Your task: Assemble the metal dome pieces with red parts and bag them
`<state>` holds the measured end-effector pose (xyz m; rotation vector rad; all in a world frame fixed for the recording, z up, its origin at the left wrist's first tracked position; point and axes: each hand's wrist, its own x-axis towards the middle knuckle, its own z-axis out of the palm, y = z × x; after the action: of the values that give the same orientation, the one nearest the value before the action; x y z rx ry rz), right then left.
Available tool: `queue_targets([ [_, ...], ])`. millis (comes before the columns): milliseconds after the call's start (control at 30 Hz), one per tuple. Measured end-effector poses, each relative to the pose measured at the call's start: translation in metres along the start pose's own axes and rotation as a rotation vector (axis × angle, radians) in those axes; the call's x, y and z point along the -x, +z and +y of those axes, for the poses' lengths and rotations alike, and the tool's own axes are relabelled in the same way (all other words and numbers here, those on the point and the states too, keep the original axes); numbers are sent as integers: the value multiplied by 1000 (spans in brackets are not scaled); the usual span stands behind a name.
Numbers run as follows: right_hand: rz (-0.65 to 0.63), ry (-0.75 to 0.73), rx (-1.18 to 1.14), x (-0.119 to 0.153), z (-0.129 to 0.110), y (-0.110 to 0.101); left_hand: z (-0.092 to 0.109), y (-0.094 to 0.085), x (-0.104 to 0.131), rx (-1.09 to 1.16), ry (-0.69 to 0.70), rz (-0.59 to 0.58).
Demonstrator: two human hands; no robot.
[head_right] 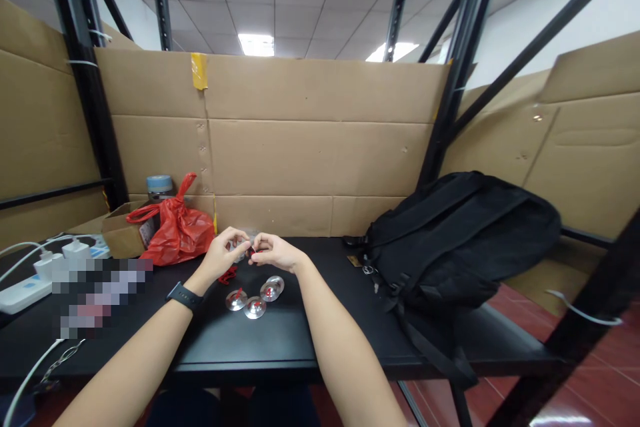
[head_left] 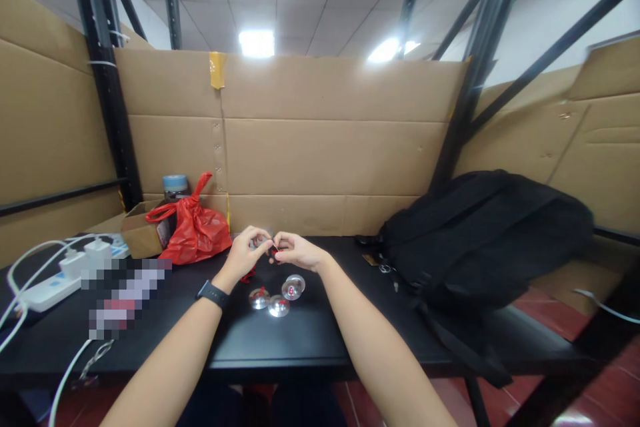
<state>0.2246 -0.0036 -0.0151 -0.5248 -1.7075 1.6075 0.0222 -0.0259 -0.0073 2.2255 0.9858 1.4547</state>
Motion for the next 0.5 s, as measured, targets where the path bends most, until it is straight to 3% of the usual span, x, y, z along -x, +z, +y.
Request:
queue_targets([
  [167,213,-153,45,-12,9,0,0,4,1,-118,49,-47],
  [333,260,-179,110,-17,13,11,-7,1,1,-232,45,-4],
  [500,255,-186,186,-18,13,13,-17,-2,-1,-258,56,-99],
])
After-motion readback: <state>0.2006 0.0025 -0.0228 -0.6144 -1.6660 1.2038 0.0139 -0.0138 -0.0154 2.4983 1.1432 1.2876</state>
